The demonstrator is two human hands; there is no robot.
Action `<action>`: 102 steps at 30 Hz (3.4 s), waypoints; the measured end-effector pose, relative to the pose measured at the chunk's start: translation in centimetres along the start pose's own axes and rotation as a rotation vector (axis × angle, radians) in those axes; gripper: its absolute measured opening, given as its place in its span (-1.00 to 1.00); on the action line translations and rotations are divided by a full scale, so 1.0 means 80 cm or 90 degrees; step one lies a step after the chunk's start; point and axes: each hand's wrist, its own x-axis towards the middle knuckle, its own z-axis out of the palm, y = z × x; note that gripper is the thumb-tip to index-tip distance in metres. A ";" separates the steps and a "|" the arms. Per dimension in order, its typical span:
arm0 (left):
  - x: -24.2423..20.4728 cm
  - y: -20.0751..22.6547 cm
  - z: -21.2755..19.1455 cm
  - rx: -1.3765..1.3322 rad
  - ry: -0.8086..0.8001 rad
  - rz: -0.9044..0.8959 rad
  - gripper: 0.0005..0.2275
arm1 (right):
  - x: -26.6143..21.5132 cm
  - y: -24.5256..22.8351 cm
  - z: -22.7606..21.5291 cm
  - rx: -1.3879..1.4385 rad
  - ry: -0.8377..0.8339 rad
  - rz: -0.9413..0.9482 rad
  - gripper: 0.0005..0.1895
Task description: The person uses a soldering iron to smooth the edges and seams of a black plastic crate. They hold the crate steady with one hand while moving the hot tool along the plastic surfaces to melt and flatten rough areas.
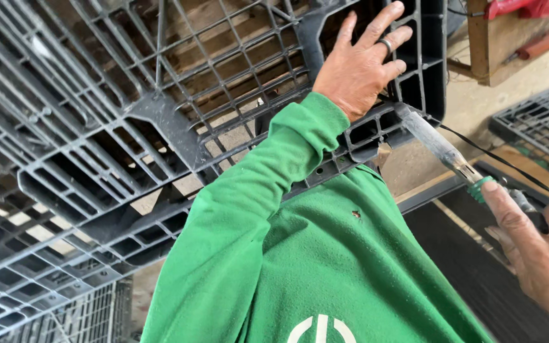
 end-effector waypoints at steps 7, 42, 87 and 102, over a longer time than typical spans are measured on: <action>-0.003 -0.004 -0.002 -0.014 0.012 0.012 -0.80 | 0.004 -0.019 -0.016 -0.007 -0.089 0.055 -0.24; -0.001 -0.002 -0.008 0.012 -0.011 -0.002 -0.84 | 0.018 -0.013 0.023 0.023 -0.245 0.185 -0.23; 0.011 0.006 -0.031 -0.025 -0.072 0.091 -0.71 | -0.015 -0.004 0.176 1.077 -0.212 0.382 -0.65; 0.011 0.003 -0.032 -0.032 -0.065 0.101 -0.72 | -0.008 0.001 0.162 1.046 -0.213 0.359 -0.61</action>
